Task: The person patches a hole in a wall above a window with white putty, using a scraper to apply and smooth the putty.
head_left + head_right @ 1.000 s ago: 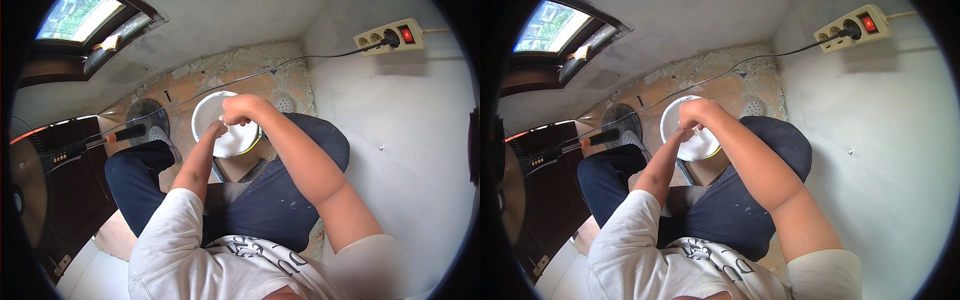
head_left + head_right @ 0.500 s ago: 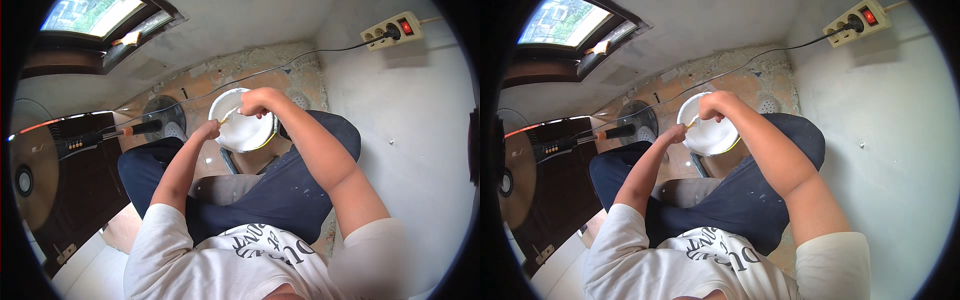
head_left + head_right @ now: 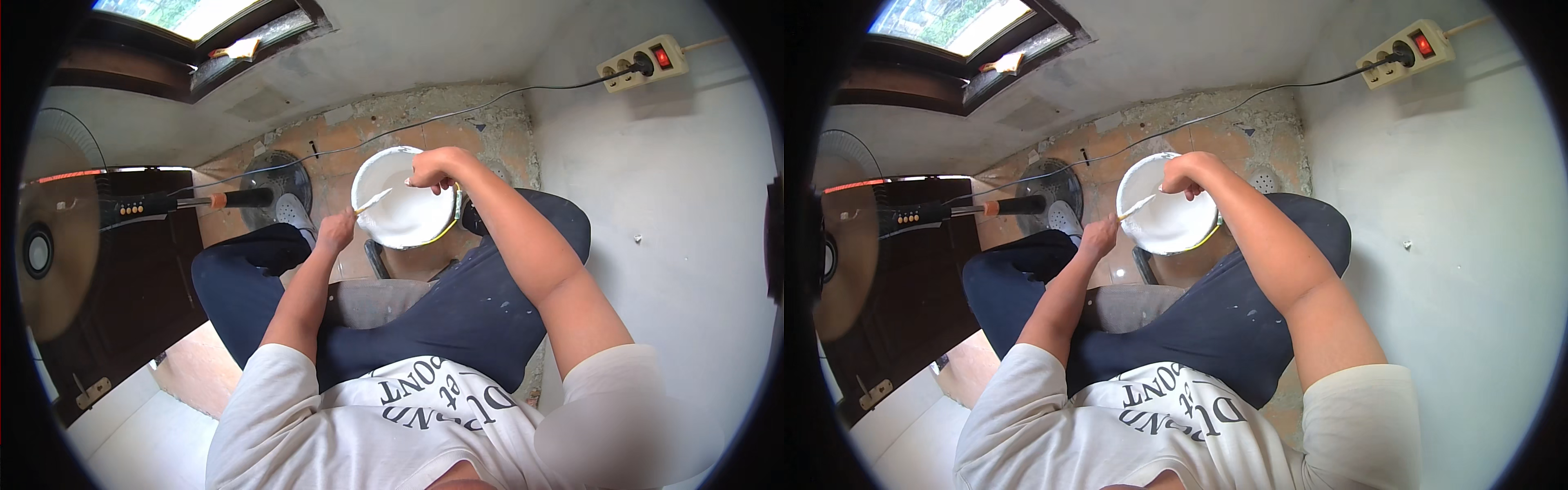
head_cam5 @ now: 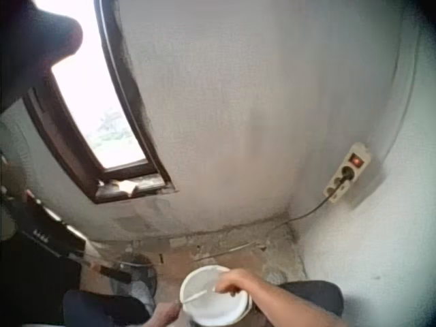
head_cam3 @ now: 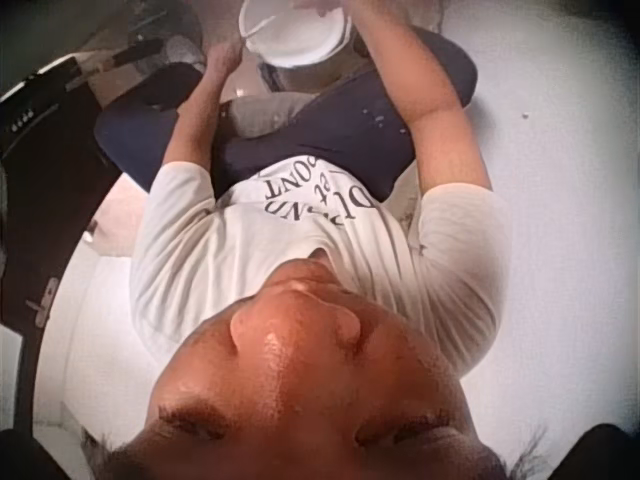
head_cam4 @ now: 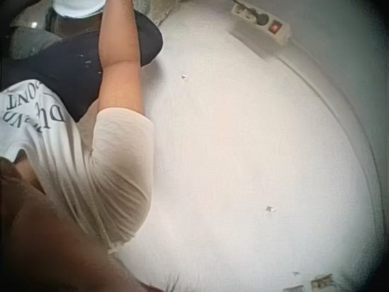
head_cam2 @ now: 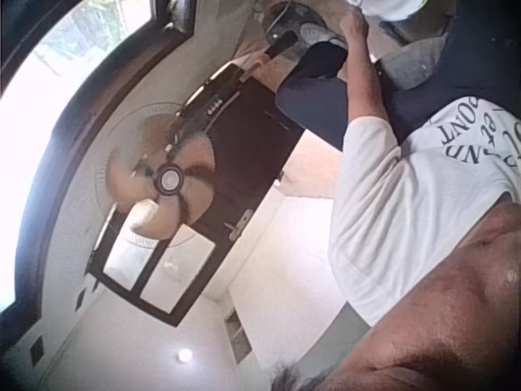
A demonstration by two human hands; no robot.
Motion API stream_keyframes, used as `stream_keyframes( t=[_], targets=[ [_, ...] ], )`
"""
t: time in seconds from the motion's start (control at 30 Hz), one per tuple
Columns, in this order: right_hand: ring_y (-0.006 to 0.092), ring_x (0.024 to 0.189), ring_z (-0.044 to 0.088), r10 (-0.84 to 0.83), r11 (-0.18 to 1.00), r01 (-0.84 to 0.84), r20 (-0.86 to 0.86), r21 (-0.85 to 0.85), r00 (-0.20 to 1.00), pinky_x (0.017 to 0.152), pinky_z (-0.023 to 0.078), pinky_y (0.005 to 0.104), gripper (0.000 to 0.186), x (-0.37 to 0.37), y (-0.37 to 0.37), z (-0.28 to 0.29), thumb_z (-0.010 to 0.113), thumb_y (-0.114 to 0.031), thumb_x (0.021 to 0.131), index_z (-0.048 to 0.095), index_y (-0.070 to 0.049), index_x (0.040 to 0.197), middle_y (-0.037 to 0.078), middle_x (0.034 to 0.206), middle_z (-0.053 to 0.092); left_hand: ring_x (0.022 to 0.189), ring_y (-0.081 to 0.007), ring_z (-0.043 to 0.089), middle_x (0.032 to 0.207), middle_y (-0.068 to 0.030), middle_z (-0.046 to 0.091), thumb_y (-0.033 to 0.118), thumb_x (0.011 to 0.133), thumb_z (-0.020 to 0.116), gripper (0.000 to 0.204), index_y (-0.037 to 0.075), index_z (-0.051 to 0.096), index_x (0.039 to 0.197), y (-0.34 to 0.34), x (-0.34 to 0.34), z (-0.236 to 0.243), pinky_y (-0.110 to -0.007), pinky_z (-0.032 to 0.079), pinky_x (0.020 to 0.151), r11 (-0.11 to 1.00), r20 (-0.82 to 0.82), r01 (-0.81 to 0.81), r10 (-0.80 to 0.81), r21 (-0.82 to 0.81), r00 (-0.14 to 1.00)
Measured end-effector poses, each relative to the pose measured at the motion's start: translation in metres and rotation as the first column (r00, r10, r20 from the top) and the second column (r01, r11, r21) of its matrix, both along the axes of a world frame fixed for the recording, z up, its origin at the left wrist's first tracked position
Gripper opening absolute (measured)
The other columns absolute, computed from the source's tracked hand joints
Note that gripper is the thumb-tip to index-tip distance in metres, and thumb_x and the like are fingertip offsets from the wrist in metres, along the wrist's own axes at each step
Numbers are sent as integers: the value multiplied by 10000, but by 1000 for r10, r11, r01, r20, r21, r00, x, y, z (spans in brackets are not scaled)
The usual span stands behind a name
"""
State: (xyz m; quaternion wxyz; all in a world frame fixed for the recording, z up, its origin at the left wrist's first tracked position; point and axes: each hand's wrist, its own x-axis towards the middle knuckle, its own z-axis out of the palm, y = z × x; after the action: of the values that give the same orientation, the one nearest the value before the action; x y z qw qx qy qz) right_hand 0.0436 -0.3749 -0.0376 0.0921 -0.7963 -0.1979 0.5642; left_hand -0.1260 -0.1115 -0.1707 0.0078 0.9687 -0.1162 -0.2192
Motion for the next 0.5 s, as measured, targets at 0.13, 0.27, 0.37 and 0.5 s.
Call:
stream_keyframes(
  t=[0.13, 0.27, 0.37, 0.5],
  targets=[
    [207, 631, 580, 9, 1000, -10, -31, -12, 999, 592, 488, 369, 383, 1, 0, -2, 481, -362, 876, 640, -15, 848, 83, 750, 659, 677, -355, 641, 738, -168, 638, 182, 935, 423, 149, 43, 475, 931, -6, -10, -5, -460, 504, 579, 994, -4, -92, 92, -51, 996],
    [207, 617, 576, -4, 1000, 3, -33, -7, 999, 583, 487, 369, 394, 0, 0, -4, 481, -374, 882, 637, -15, 841, 81, 743, 657, 703, -375, 643, 764, -179, 644, 168, 926, 418, 136, 47, 476, 940, -8, -15, -6, -481, 507, 609, 988, -19, -101, 99, -119, 995],
    [206, 609, 573, 0, 1000, 0, -38, -7, 999, 583, 487, 369, 395, 0, -1, -4, 483, -378, 883, 635, -17, 836, 79, 738, 656, 718, -388, 642, 782, -188, 646, 171, 930, 409, 142, 45, 474, 941, -9, -13, -10, -490, 507, 628, 984, -85, -155, 147, -88, 985],
    [202, 605, 572, -8, 1000, 8, -41, -8, 999, 580, 488, 368, 391, 1, 0, -3, 485, -373, 880, 635, -15, 836, 81, 730, 654, 702, -371, 641, 746, -201, 637, 174, 936, 430, 155, 26, 443, 982, -10, -12, -13, -488, 492, 572, 991, -68, -111, 107, -70, 992]
  ],
)
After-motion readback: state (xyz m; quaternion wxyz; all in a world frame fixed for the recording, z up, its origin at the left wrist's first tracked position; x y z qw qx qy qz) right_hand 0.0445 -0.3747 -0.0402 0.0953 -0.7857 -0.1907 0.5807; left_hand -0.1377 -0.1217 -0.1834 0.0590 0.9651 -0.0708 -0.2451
